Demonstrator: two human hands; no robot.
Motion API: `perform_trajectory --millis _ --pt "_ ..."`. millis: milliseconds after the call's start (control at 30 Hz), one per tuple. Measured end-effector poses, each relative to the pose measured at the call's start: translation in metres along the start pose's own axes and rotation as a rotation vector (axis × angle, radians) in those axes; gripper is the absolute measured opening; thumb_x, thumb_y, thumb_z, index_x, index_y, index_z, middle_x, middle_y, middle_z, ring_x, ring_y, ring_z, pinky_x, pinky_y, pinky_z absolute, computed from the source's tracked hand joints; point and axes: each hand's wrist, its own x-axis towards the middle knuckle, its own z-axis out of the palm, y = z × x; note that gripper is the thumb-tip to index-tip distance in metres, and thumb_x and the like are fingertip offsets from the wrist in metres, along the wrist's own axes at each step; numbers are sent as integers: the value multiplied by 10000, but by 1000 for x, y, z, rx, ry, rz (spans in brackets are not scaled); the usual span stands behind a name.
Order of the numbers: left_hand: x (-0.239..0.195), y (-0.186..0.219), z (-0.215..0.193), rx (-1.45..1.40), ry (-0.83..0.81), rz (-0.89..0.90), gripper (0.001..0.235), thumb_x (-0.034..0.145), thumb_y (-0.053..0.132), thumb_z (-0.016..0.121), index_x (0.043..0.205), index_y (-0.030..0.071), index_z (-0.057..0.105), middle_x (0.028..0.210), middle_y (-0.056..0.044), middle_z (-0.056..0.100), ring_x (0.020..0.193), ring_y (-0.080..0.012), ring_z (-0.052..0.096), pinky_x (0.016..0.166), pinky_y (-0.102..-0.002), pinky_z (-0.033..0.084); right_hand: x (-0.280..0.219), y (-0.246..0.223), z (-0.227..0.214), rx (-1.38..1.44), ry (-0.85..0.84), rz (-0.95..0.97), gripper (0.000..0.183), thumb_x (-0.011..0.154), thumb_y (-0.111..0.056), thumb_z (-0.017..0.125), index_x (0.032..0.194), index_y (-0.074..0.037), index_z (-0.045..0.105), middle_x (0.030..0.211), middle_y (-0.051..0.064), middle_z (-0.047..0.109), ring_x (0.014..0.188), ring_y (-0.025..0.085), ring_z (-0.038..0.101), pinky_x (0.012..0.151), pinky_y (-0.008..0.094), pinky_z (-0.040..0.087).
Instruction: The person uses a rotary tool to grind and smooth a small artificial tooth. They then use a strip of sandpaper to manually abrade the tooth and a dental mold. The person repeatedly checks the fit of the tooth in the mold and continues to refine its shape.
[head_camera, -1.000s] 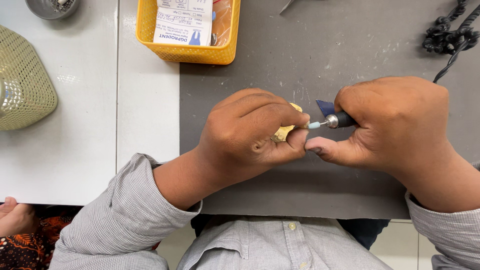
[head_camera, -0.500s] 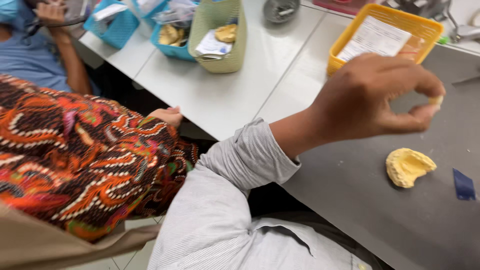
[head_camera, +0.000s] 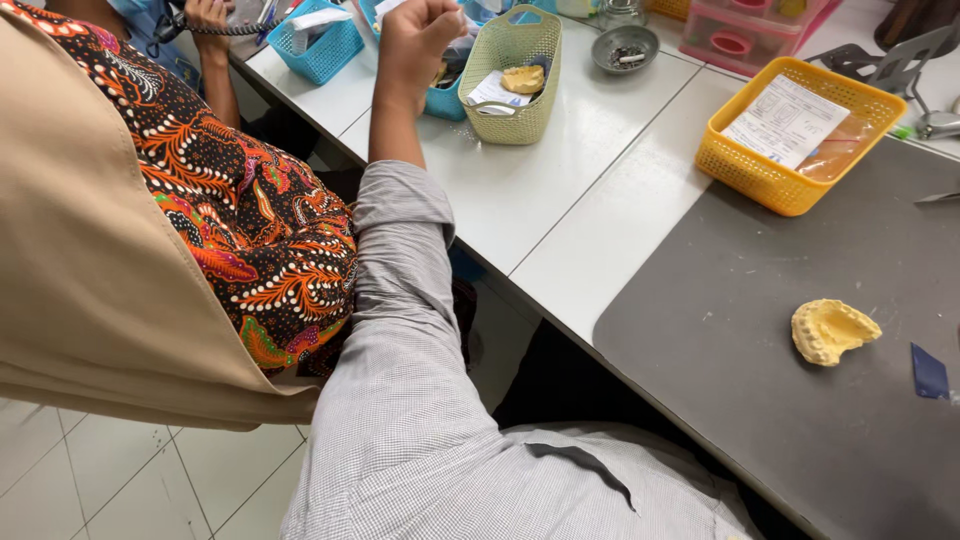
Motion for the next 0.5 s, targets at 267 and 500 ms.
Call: perform_trajectory --millis 267,500 --pt "-5 -9 9 291 -287 -8 156 897 140 785 981 18 734 893 -22 734 790 -78 668 717 -239 551 -42 24 -15 -51 8 103 476 991 -425 690 814 -2 562 555 70 494 460 141 507 446 292 397" --pt "-10 7 26 637 -293 -109 137 808 148 753 874 29 738 763 -30 715 675 -76 642 598 -248 504 -40 46 -26 -84 19 112 467 1070 -397 663 857 6 561 564 64 503 459 119 517 436 275 411"
